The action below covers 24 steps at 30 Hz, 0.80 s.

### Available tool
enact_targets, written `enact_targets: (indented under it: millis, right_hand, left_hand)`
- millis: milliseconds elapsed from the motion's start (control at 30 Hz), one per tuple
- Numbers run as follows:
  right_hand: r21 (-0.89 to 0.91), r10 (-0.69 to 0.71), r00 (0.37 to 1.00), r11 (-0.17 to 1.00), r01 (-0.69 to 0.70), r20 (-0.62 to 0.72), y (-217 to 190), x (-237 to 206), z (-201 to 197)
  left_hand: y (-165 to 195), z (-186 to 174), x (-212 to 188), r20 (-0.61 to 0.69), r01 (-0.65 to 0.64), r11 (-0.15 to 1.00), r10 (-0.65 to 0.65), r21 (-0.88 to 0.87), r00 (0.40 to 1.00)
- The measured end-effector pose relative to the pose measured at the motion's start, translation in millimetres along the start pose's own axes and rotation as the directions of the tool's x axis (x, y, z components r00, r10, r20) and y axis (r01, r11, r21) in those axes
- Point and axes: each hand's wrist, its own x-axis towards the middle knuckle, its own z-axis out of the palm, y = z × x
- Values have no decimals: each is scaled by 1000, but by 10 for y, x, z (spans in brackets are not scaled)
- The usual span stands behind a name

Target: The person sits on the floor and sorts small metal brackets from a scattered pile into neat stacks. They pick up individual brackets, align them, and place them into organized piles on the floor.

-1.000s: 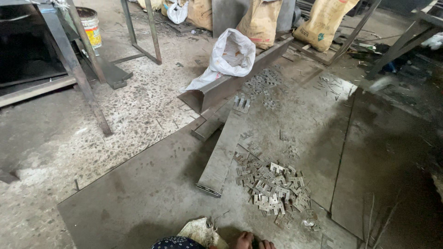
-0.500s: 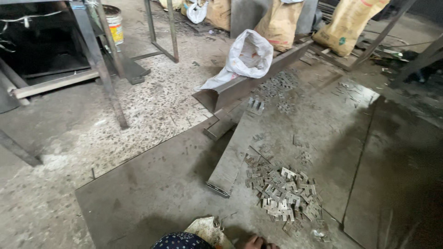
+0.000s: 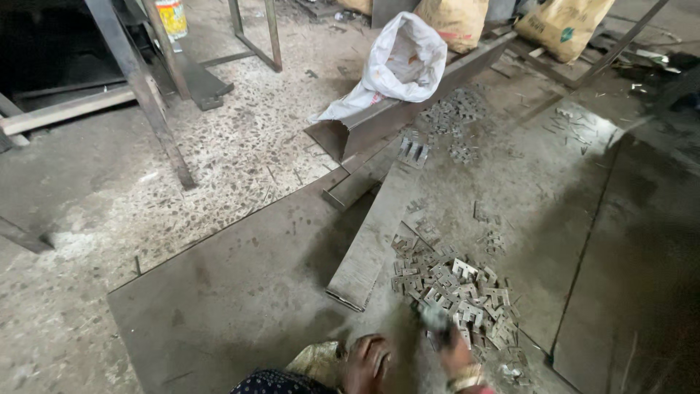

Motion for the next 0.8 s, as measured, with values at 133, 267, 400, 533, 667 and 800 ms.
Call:
enact_targets:
  millis: [133,267,400,533,667,800]
  right_hand:
    - [-21,-30,998,999,29,-59,-388,1478,-452]
    - [-133,-518,829,855,501,-209,-974,2873,-532]
    - [-322,-593,788,788,525,-165,-1285,3778,-137]
    - [-395,-574,805,781,483,-149,-1207,4203,299]
    - [-398,-512,769,843,363,-383,-1122,4290,439]
    - [-275,-439,806,895,352,-397,-1229,4207,286]
  left_hand:
    - [-185,332,-34,176,176,973,-148,-151,973]
    - [-463,811,210,348,-268,950,308,-159,885]
    - [-632,1218,403,321,-61,946,168,-318,932]
    - [-736,1435,278,395,186,901,-18,-393,919]
    - [-753,1582,94,443,287,858,-79,-426,893]
    - [-690,1599,30,464,351,823,-122,-447,877]
